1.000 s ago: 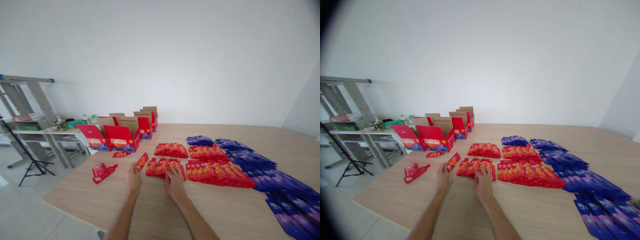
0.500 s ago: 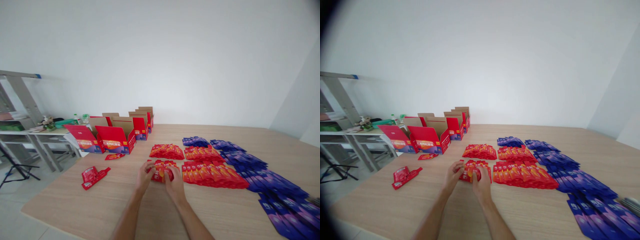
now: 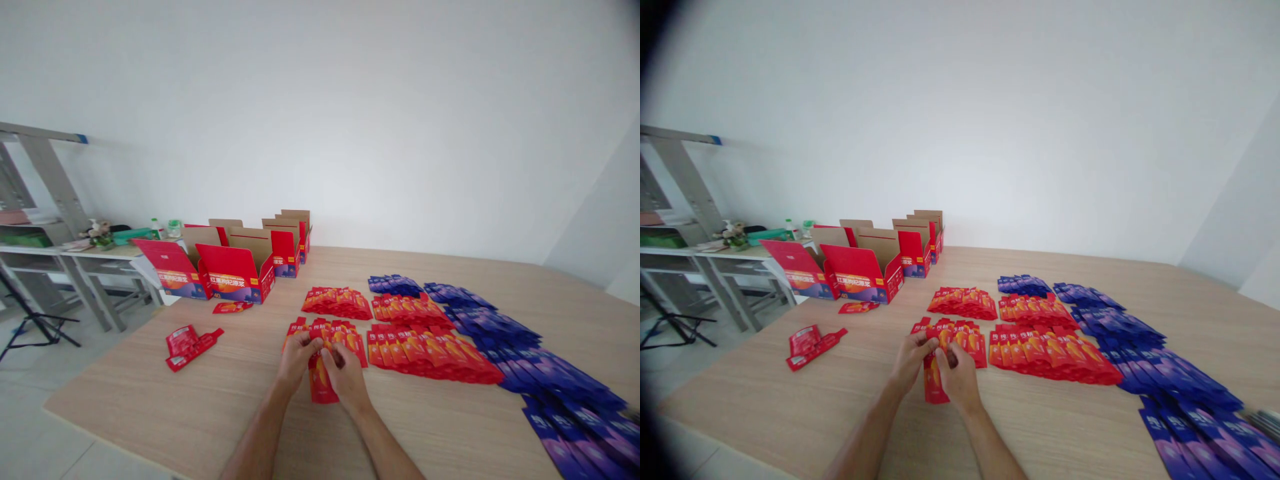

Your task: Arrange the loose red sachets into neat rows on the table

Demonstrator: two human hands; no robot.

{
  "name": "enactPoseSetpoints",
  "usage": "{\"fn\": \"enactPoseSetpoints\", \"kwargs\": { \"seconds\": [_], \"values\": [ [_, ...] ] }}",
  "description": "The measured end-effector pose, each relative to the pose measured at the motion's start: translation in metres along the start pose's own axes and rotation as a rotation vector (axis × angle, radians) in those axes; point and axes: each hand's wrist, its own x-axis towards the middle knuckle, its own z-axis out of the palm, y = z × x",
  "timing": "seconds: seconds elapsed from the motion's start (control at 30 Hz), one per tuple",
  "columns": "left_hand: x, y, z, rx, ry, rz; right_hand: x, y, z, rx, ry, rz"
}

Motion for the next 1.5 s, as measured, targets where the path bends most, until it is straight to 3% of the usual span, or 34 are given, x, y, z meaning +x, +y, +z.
{"fn": "enactPoseSetpoints", "kwargs": {
  "seconds": [0.13, 0.4, 0.7, 0.9, 1.0, 1.23, 1.5],
  "values": [
    [-0.005, 0.002, 0.004, 0.055, 0.020, 0.000, 0.002, 0.003, 0.001, 0.047, -0.033, 0.031],
    [-0.004, -0.009, 0.010, -0.243, 0.096, -0.136, 0.003, 0.011, 0.007, 0.422, -0.114, 0.232],
    [-0.004, -0.005, 0.009, 0.240, 0.158, 0.156, 0.003, 0.007, 0.006, 0.225, -0.095, 0.117],
    [-0.007, -0.003, 0.008, 0.192, 0.124, 0.124, 0.002, 0.007, 0.006, 0.114, -0.044, 0.083],
    [-0.007, -0.003, 0.007, 0.225, 0.165, 0.151, 0.002, 0.014, 0.007, 0.129, -0.048, 0.076],
    [-0.004, -0.011, 0.003, 0.270, 0.141, 0.096, 0.001, 0.020, 0.009, 0.205, -0.096, 0.102],
    [-0.005, -0.016, 0.005, 0.107, 0.127, 0.064, 0.000, 0.016, 0.012, 0.390, -0.113, 0.168]
  ]
}}
